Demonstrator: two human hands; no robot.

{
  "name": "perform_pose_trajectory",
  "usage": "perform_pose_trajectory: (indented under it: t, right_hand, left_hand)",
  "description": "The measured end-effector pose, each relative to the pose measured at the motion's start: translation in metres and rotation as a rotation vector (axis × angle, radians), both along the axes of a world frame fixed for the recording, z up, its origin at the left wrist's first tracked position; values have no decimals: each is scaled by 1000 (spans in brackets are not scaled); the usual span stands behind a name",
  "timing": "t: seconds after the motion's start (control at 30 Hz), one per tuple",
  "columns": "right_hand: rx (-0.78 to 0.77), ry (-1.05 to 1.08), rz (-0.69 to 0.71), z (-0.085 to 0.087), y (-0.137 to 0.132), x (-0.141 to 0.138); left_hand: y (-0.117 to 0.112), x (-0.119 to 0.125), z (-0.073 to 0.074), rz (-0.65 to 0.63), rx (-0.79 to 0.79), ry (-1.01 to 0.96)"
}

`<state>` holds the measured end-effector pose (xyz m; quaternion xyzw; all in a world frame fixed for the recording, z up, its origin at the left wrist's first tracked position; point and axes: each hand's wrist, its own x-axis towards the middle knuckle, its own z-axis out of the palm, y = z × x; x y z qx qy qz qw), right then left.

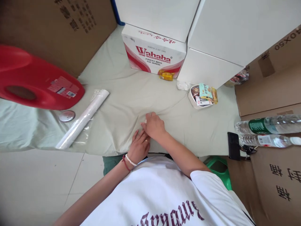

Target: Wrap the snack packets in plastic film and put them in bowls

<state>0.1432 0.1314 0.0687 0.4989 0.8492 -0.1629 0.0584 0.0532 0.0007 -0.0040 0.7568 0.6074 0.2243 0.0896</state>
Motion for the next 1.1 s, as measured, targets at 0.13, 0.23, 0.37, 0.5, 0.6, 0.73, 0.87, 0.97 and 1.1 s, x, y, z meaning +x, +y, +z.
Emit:
perform_pose_trajectory:
  t: [0.13, 0.23, 0.37, 0.5, 0.6, 0.73, 0.87, 0.97, 1.1]
  right_hand:
    - [86, -52, 42, -10, -4, -4]
    - [101, -55, 29, -13, -4, -5]
    - [122, 10, 41, -6, -7, 7]
    - [109, 201, -52, 4, -2, 49]
    - [38, 483, -237, 9, 19, 102]
    - [16, 837, -525, 27, 76, 192]
    - [180, 1003, -878, 64, 156, 279]
    - [217, 954, -969, 87, 217, 317]
    - [138, 806, -877, 87, 283, 320]
  left_hand:
    - [-15, -22, -12, 63, 77, -88]
    - [-8, -35, -17, 127, 95, -145]
    - [5, -44, -19, 198, 104, -191]
    - [6, -45, -22, 208, 83, -176]
    - [4, -42, -23, 225, 96, -121]
    - [5, -40, -22, 223, 140, -44]
    - [8, -38, -20, 216, 176, 21]
    - [11, -34, -19, 255, 175, 69]
    - [14, -29, -19, 302, 165, 97]
